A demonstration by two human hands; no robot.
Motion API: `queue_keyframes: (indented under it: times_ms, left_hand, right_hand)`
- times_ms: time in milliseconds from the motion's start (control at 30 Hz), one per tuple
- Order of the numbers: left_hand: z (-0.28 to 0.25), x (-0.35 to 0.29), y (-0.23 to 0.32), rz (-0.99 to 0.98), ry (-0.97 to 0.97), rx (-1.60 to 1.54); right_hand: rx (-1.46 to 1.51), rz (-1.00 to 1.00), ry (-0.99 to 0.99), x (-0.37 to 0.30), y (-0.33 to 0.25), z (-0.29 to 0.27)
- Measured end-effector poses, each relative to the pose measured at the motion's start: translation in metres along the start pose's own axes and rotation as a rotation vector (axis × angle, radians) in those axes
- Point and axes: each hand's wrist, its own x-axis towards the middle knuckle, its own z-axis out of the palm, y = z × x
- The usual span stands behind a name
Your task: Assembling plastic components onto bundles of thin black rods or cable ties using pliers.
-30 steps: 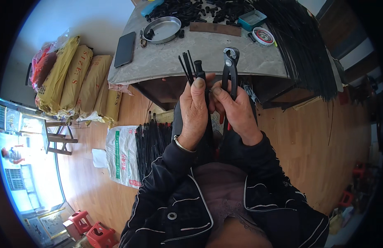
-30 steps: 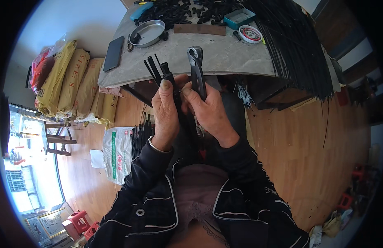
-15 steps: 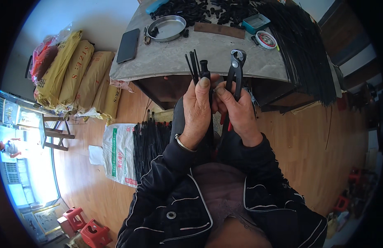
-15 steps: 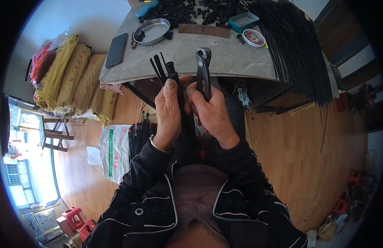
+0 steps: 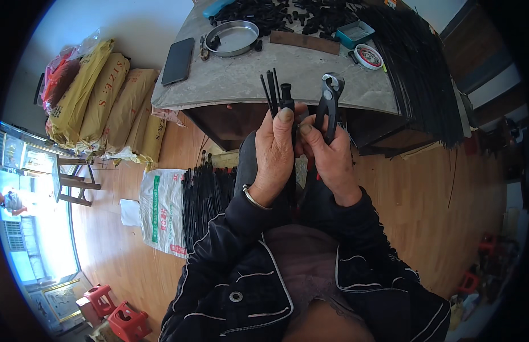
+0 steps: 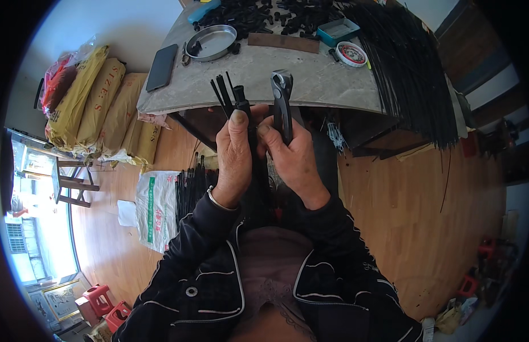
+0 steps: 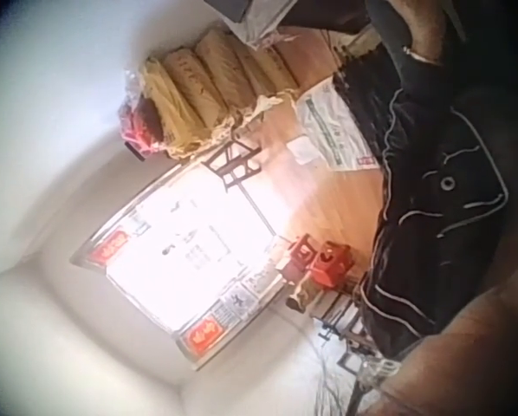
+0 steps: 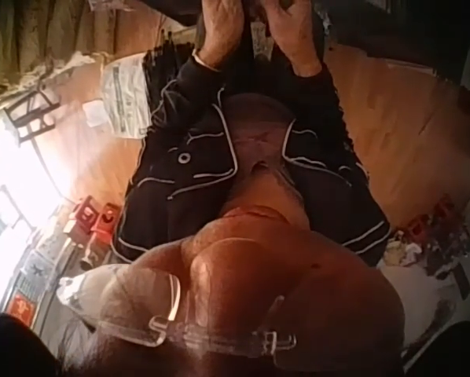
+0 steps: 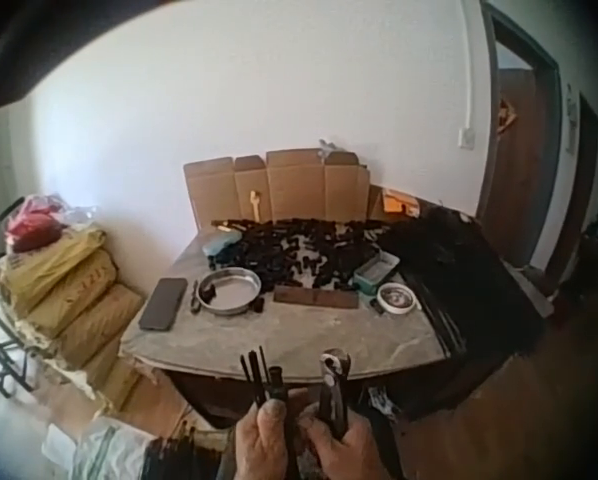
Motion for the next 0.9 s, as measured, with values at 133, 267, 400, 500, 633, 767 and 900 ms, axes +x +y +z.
queue_keyframes:
  times_ms: [133,267,400,500,633,767,900]
  left_hand:
    - [0.001,0.001,-0.001,-0.004,-0.002,-0.037]
    - [-0.002,0.001,-0.004,-0.003,-0.01,-0.048]
    - [-0.001,0.001,-0.003,-0.006,-0.021,-0.068]
    - [0.001,0.0,-0.001,0.002,-0.005,-0.032]
    - [0.0,-0.001,0.001,-0.003,-0.002,-0.019]
    - [-0.001,0.0,-0.001,-0.001,-0.016,-0.068]
    - [-0.001,-0.001,-0.002,0.0,-0.032,-0.136]
  right_hand:
    - [0.003,0.016,0.048,-0.002,-0.007,0.006]
    - [0.028,0.002,0.025,-0.001,-0.004,0.002]
    - [0.049,0.027,0.015,0.0,-0.003,0.001]
    - [0.047,0.036,0.012,-0.001,-0.01,0.004]
    - [0.04,0.033,0.021,-0.001,-0.009,0.005]
    - [0.011,0.061,0.043,-0.002,-0.011,0.005]
    - [0.016,0.052,0.037,-0.003,-0.01,0.005]
